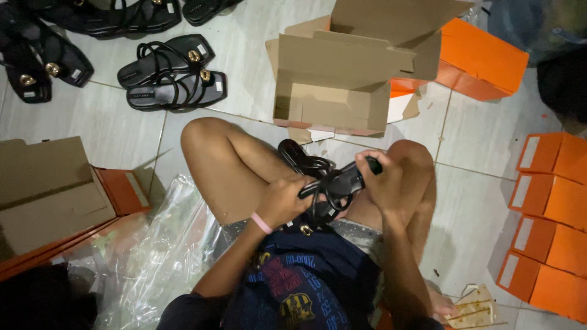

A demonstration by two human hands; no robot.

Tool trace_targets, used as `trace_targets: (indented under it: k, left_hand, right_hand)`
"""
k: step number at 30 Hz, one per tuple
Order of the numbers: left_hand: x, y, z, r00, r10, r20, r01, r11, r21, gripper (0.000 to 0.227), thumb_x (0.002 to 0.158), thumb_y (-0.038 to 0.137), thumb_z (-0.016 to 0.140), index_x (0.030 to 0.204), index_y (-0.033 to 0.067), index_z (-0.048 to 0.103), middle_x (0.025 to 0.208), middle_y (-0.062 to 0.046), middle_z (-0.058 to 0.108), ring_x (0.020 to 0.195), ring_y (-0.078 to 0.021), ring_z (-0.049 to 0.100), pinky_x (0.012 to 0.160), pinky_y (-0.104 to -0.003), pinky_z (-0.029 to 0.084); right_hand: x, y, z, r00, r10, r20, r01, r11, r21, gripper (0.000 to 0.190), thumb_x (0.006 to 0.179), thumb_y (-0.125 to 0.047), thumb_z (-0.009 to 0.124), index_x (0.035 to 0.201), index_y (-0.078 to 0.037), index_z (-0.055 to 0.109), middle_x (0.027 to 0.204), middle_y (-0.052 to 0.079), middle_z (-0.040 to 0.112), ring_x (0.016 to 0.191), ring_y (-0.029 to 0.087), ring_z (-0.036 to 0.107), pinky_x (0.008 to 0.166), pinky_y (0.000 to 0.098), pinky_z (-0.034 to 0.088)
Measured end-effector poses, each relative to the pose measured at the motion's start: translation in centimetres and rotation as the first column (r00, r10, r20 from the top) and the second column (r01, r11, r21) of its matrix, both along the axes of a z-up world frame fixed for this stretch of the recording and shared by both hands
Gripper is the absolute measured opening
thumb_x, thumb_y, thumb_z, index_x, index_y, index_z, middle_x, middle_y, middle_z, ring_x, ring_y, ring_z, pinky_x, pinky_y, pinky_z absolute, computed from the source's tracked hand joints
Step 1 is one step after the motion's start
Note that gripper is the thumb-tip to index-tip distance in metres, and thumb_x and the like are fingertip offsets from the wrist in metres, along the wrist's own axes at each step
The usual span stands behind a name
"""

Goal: The person sits on the floor and packs black sandals into orange shoe boxes. They pick up pairs of sandals, place them inside the boxes, and close the lids. The process is repeated for multiple pairs.

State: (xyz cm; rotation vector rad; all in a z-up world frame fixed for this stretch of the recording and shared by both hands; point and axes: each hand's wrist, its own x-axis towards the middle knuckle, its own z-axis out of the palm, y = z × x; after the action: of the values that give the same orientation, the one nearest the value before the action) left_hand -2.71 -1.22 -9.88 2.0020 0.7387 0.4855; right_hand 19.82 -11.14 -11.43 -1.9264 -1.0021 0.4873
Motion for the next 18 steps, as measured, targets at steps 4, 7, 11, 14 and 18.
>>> trace_targets:
  k: [4, 7, 11, 14, 18]
  left_hand:
    - [1.1, -0.6, -1.4, 0.952, 0.064, -0.301, -0.044, 0.996, 0.073, 0.042, 0.106, 0.036, 0.060, 0.078, 0.0077, 0.075, 0.076, -0.018, 0.071, 0.070, -0.0395, 0.069, 0.067, -0.050, 0.054]
    - [2.0, -0.5, -3.6, 0.934, 0.200, -0.296, -0.164, 0.976, 0.142, 0.042, 0.103, 0.031, 0.062, 0.071, 0.0068, 0.075, 0.068, -0.020, 0.068, 0.061, -0.0412, 0.067, 0.057, -0.052, 0.052]
    - [1.8, 2.9, -7.8, 0.961, 0.160, 0.226, -0.143, 0.986, -0.091, 0.014, 0.103, 0.013, 0.064, 0.101, 0.0006, 0.071, 0.097, -0.022, 0.071, 0.079, -0.0386, 0.068, 0.071, -0.044, 0.055]
    - [-0.4, 6.3, -10.5, 0.830, 0.448, 0.332, -0.239, 0.824, -0.515, 0.031, 0.112, 0.015, 0.049, 0.140, 0.0077, 0.059, 0.134, -0.017, 0.063, 0.107, -0.0279, 0.078, 0.093, -0.034, 0.062]
    - [-2.0, 6.5, -11.5, 0.996, 0.024, -0.087, -0.023, 1.000, 0.016, 0.079, 0.067, 0.005, 0.072, 0.143, 0.0134, 0.053, 0.150, -0.016, 0.046, 0.124, -0.0322, 0.054, 0.106, -0.050, 0.045]
  right_hand:
    - [-0.1, -1.5, -2.4, 0.994, -0.100, -0.044, 0.098, 0.995, -0.036, 0.018, 0.103, -0.020, 0.068, 0.103, -0.004, 0.075, 0.093, 0.007, 0.075, 0.084, 0.015, 0.068, 0.077, 0.0270, 0.053]
    - [-0.6, -1.3, -2.1, 0.984, 0.037, 0.172, -0.052, 0.995, 0.084, 0.021, 0.097, -0.020, 0.073, 0.102, 0.000, 0.070, 0.097, 0.013, 0.072, 0.089, 0.020, 0.070, 0.080, 0.0296, 0.053]
    - [0.7, 0.4, 0.4, 0.994, -0.060, 0.095, 0.061, 0.998, -0.012, 0.019, 0.100, -0.021, 0.066, 0.101, -0.004, 0.073, 0.094, 0.013, 0.075, 0.086, 0.023, 0.071, 0.079, 0.0313, 0.055]
    - [3.3, 0.8, 2.3, 0.942, -0.277, 0.187, 0.313, 0.929, -0.199, 0.028, 0.107, -0.033, 0.057, 0.107, -0.009, 0.073, 0.092, 0.013, 0.073, 0.080, 0.022, 0.070, 0.069, 0.0344, 0.052]
    - [8.1, 6.6, 0.3, 0.955, -0.270, -0.126, 0.287, 0.947, 0.145, 0.036, 0.118, -0.033, 0.048, 0.109, -0.004, 0.068, 0.087, 0.005, 0.062, 0.074, 0.019, 0.054, 0.068, 0.0399, 0.045]
